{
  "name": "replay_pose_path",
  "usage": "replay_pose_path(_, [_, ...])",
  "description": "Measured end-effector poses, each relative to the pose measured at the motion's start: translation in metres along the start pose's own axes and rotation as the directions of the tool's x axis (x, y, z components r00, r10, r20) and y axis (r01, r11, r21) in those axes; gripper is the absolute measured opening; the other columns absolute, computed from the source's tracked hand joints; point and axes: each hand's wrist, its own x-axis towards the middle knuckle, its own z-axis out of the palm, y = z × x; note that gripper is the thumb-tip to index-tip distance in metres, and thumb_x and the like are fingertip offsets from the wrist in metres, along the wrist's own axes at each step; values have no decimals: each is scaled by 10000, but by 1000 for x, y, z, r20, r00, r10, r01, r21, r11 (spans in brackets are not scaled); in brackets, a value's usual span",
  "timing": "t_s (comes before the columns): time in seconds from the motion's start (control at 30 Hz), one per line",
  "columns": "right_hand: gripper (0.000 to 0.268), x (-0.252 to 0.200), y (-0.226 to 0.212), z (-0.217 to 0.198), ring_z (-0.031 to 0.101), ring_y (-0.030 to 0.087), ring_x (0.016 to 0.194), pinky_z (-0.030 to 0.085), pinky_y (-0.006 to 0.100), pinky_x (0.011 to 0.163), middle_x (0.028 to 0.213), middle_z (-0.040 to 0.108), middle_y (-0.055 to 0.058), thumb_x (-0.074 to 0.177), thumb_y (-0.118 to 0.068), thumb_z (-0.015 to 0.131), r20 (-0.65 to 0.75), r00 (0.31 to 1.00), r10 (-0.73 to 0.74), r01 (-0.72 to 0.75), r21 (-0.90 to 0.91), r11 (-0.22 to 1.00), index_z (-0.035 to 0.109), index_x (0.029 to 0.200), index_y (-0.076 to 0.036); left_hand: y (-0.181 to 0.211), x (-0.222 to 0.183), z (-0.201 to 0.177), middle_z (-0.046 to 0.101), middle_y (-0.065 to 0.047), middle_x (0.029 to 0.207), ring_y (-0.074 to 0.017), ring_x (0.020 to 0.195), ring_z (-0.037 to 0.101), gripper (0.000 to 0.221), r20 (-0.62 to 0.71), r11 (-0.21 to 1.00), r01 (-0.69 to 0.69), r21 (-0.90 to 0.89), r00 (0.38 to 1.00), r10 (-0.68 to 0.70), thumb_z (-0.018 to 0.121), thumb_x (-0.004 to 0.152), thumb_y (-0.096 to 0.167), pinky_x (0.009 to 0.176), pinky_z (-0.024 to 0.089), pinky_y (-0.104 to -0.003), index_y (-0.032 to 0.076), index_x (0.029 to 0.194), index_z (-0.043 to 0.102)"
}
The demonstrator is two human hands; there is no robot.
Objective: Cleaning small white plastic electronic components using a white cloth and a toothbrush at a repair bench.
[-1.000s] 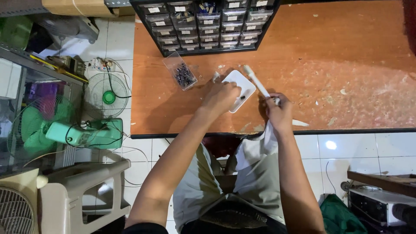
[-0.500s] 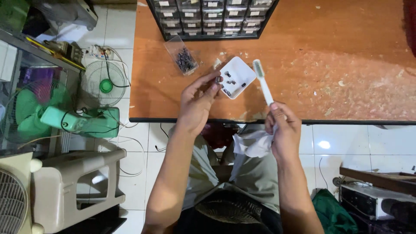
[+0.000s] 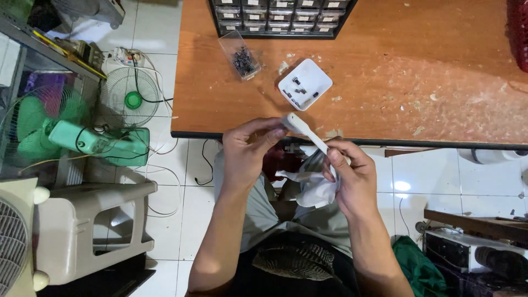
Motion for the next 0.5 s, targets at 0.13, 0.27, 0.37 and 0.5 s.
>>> replay_pose_path(0.13, [166, -6, -12, 11, 488, 169, 535, 384, 270, 473, 742, 513, 129, 993, -8, 616, 46, 994, -103, 109, -156, 982, 700, 1081, 105, 5, -7, -10, 774, -207, 870, -256, 873, 750, 148, 46, 997, -82, 4, 996, 82, 805, 896, 45, 784, 629, -423, -25, 1026, 794])
replay_pose_path(0.27, [153, -13, -18, 18, 397, 144, 544, 337, 264, 476, 687, 435, 80, 1031, -33, 560, 85, 991, -99, 107, -90, 990, 648, 1077, 83, 14, -11, -10, 768, -218, 902, -288, 912, 747, 137, 91, 993, -99, -70, 990, 106, 761, 932, 26, 798, 627, -451, -25, 1059, 778])
replay_pose_path(0.37, [193, -14, -23, 19, 350, 121, 537, 320, 256, 477, 624, 395, 55, 1042, -65, 553, 64, 993, -104, 113, -153, 982, 672, 1082, 80, 18, -10, -12, 763, -223, 908, -297, 923, 748, 141, 84, 988, -92, -120, 991, 102, 743, 943, 14, 807, 622, -451, -38, 1072, 766])
replay_pose_path(0.5, [164, -12, -28, 30, 317, 91, 521, 314, 237, 466, 563, 392, 42, 1012, -51, 609, 66, 992, -112, 126, -266, 956, 735, 1016, 55, 10, -5, -17, 761, -234, 886, -257, 878, 733, 152, 27, 979, -103, -177, 994, 110, 757, 920, -10, 816, 623, -464, -73, 1058, 760])
